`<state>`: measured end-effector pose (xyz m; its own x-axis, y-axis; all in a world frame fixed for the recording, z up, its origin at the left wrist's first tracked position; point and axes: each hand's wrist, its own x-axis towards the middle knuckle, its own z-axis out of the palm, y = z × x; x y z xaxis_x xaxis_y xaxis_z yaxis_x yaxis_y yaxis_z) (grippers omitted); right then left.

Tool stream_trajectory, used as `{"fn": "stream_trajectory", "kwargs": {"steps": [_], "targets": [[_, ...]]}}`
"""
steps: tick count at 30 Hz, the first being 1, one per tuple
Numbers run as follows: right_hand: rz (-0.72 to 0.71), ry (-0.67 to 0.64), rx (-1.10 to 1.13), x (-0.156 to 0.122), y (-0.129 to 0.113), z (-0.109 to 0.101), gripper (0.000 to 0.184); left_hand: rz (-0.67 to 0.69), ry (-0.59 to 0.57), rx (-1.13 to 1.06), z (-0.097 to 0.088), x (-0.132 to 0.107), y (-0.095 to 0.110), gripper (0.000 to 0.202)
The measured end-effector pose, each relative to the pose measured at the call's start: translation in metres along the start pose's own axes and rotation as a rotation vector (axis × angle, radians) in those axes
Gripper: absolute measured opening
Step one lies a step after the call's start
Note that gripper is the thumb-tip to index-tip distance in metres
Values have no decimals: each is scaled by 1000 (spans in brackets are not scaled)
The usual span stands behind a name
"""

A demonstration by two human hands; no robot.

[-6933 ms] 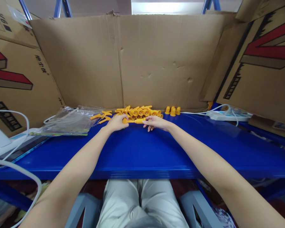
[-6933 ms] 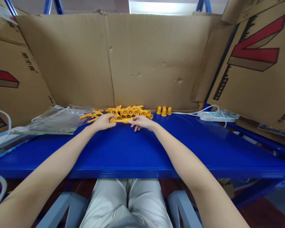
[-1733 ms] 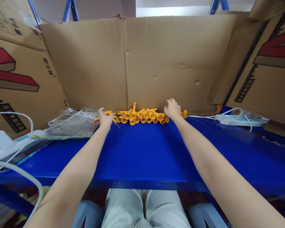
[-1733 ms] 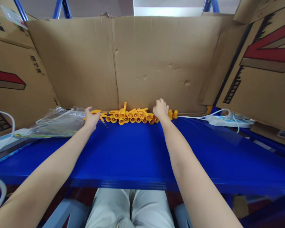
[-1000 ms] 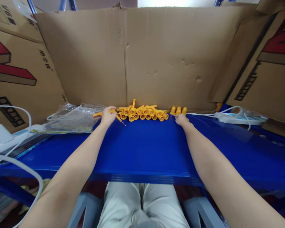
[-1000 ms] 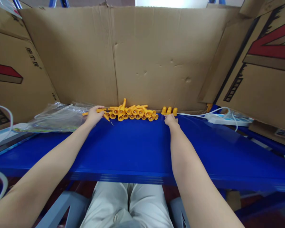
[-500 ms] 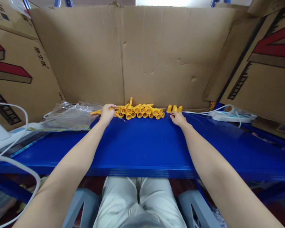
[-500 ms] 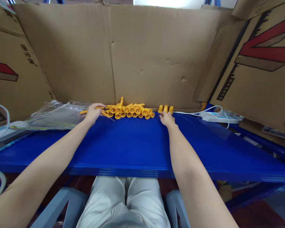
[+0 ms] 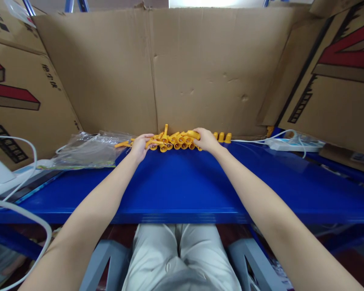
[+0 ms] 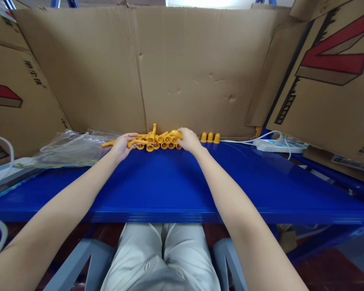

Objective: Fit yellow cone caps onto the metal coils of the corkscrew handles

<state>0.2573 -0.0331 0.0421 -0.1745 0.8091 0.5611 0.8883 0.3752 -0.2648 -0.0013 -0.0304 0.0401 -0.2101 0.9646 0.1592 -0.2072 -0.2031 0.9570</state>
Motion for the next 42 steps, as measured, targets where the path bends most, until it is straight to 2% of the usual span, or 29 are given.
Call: {"fn": "stream_trajectory", "kwargs": {"steps": [5,9,19,28,38,42], "targets": [[-247,-166,-22,-8,-29,9,37,-6,-125,-19,0,0,1,22],[-312,-213,-68,-12,-33,12,35,-1,-160,-35,1,-2,2,22],[-313,-240,-118,-15,-38,9,28,-5,-166,-27,0,-1,-1,21],[-327,-320,27,-13,-35,17,19,-80,-156,3,2,-4,-3,22],[-234,-437,97,-14,-37,16,24,-160,-141,109,4,-9,-7,26],[-226,-446,134,-15,-38,16,25,-204,-204,151,7,-13,-7,23]]}}
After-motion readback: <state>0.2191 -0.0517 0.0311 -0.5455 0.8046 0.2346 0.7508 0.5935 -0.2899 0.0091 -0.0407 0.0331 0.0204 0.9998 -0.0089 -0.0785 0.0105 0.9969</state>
